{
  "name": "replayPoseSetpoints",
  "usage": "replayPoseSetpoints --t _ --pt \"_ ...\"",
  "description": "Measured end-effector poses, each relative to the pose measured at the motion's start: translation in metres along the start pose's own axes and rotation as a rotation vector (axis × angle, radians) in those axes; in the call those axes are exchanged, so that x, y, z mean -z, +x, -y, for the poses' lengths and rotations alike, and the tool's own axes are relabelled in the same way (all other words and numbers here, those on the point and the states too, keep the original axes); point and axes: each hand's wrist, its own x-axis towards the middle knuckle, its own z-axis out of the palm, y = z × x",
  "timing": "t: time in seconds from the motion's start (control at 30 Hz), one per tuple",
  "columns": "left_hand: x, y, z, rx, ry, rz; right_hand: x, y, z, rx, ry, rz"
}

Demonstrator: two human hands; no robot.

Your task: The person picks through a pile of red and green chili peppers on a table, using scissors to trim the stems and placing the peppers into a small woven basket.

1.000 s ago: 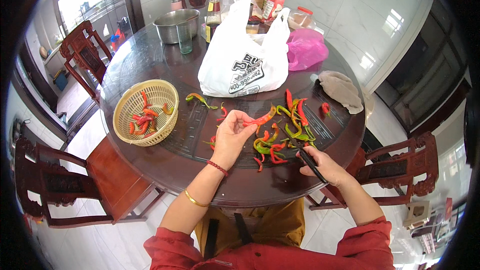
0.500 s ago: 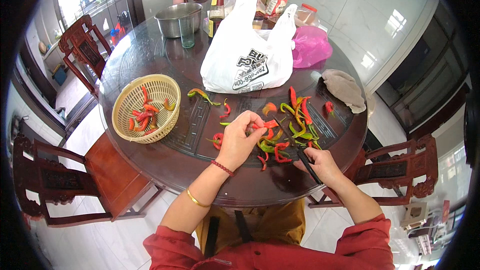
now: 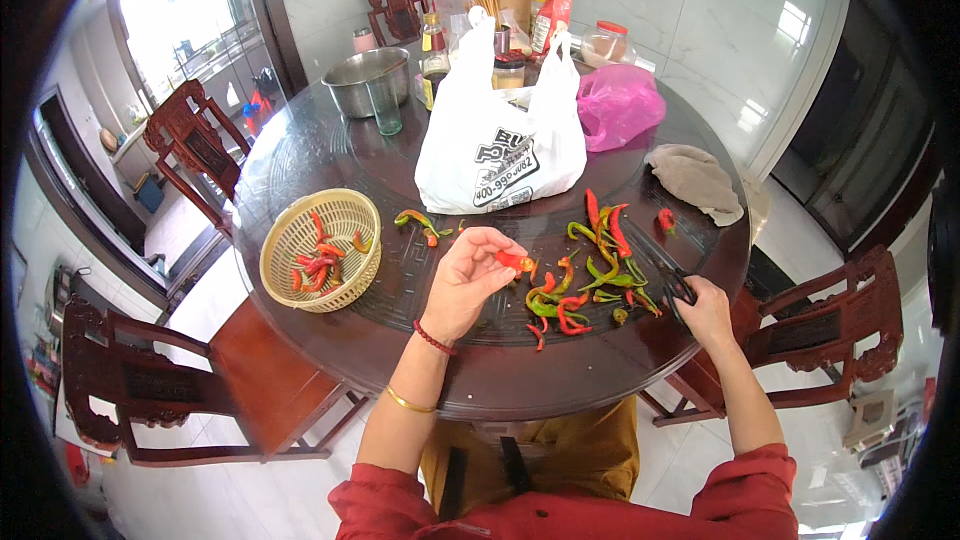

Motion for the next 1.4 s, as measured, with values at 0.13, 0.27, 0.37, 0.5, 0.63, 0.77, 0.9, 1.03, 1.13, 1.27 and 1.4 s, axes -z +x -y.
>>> replayPoseSetpoints --t 0.13,0.27,0.37,0.5,0.63,0.77,0.9,1.03,1.13,1.27,1.4 --pt "-0.007 0.0 0.001 -0.012 0.0 -0.001 0.004 -0.006 -0.011 -0.044 -0.05 -0.044" --pt "-0.013 -0.001 0.006 0.01 0.11 -0.01 0.017 -0.018 0.012 0.008 0.183 -0.005" --pt "-0.017 -0.003 0.009 -0.019 0.251 0.024 0.022 -0.031 0.043 0.211 0.241 0.044" --pt "-0.023 -0.005 0.012 -0.048 0.504 -0.096 0.024 -0.039 0.071 0.01 0.537 0.417" --pt "-0.029 -0.005 0.013 0.015 0.313 -0.164 0.01 -0.042 0.076 -0.009 0.645 0.523" --pt "-0.019 -0.004 0.009 0.083 0.159 -0.153 0.024 -0.03 0.082 0.121 0.506 0.387" --pt "-0.013 -0.004 0.008 0.052 0.313 -0.249 0.03 -0.035 0.074 -0.201 0.804 0.593" --pt "-0.032 -0.006 0.01 -0.04 0.4 -0.262 0.016 -0.035 0.089 0.029 0.477 0.464" --pt "-0.038 -0.011 0.017 -0.064 0.417 -0.198 0.008 -0.033 0.099 0.067 0.459 0.46" --pt "-0.041 -0.013 0.018 -0.035 0.522 -0.138 0.0 -0.032 0.106 0.062 0.494 0.467" --pt "-0.039 -0.014 0.022 -0.121 0.674 -0.141 -0.009 -0.035 0.107 -0.041 0.579 0.541"
